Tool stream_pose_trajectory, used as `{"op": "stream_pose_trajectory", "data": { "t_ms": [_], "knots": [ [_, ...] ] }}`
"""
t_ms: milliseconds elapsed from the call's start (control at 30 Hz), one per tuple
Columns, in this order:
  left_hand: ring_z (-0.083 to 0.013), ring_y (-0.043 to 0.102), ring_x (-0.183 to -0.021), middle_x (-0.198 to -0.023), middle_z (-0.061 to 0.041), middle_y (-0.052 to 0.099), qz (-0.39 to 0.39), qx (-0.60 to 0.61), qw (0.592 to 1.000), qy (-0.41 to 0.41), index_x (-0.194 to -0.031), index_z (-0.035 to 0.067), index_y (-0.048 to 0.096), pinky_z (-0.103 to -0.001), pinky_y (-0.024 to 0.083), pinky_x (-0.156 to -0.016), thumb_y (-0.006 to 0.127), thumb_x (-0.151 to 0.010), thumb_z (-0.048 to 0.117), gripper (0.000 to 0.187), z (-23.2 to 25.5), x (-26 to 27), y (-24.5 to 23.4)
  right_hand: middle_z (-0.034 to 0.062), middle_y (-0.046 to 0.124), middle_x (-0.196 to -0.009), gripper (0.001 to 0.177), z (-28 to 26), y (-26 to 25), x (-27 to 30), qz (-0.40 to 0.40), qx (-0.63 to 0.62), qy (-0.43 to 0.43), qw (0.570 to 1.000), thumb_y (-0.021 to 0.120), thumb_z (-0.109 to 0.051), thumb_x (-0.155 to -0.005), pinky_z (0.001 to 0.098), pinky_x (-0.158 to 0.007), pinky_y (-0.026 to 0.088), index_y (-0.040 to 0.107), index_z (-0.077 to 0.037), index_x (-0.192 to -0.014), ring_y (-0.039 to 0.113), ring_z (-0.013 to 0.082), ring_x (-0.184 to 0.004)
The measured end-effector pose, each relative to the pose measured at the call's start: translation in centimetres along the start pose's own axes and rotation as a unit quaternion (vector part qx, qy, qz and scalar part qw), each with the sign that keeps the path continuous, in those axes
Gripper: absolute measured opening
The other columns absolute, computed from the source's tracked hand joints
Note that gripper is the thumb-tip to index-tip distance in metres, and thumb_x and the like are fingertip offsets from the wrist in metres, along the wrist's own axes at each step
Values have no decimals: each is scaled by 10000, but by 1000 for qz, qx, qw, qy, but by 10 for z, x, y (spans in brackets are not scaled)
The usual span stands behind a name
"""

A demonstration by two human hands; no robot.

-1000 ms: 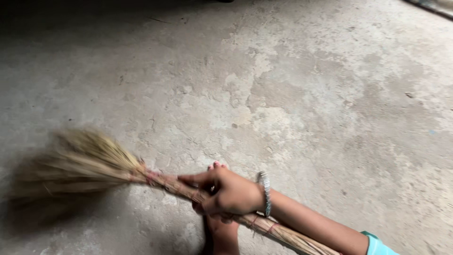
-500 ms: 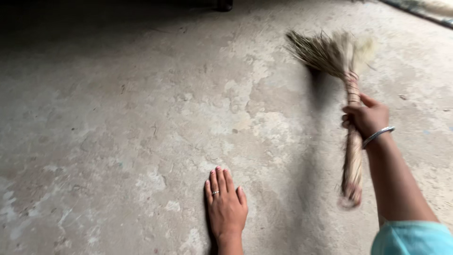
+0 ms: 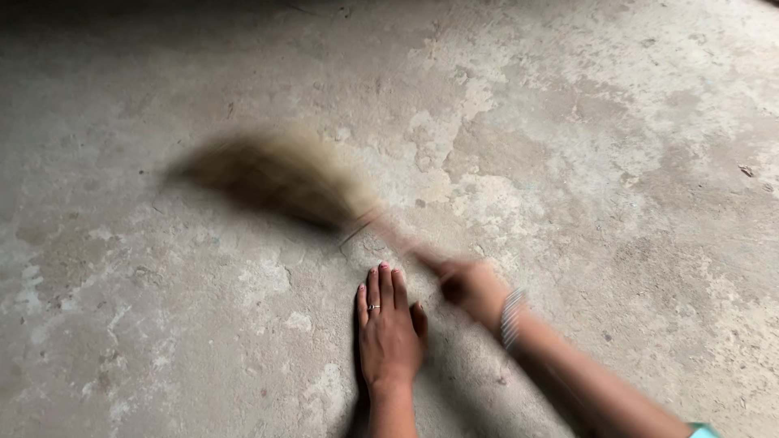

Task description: The person sweeps a concrete floor by hand using a short broom, repeatedly moving the broom across the surface and occasionally using their other hand to assist.

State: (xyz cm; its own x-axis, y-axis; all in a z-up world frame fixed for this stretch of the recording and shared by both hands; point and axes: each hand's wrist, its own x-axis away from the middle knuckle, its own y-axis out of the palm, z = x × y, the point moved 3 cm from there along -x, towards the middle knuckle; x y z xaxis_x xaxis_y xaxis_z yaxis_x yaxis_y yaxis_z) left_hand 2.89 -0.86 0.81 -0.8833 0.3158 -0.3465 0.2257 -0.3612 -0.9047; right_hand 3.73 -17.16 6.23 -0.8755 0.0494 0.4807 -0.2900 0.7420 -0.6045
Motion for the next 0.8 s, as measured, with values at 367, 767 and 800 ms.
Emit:
{"op": "stream_pose_trajectory", "data": {
  "t_ms": [367,767,800],
  "knots": [
    [-281,218,-1491,-1591,-145,301,-123,-17,992,-33,-1492,20,353,-440,150,-1213,378,-978,382,629,6,-8,-12,147,683,-874,272,148,-215,18,470,-90,137,867,711,26,-906,329,-496,591,664,27,-1174,650,168,-614],
    [-263,288,-1558,-1619,-148,388,59,32,998,12,-1537,28,390,-440,194,-1299,367,-1079,344,557,2,2,-14,165,623,-1189,625,-48,41,40,57,291,-299,907,583,-77,-936,451,-672,595,416,-247,-1513,684,348,-768],
    [-287,265,-1516,-1584,-167,367,-34,27,999,-11,-1495,9,384,-452,176,-1256,384,-1045,384,586,1,-2,-8,154,542,-1337,688,-38,38,20,-4,287,-204,936,584,-21,-867,434,-731,597,453,-272,-1493,687,333,-848]
  ]
}}
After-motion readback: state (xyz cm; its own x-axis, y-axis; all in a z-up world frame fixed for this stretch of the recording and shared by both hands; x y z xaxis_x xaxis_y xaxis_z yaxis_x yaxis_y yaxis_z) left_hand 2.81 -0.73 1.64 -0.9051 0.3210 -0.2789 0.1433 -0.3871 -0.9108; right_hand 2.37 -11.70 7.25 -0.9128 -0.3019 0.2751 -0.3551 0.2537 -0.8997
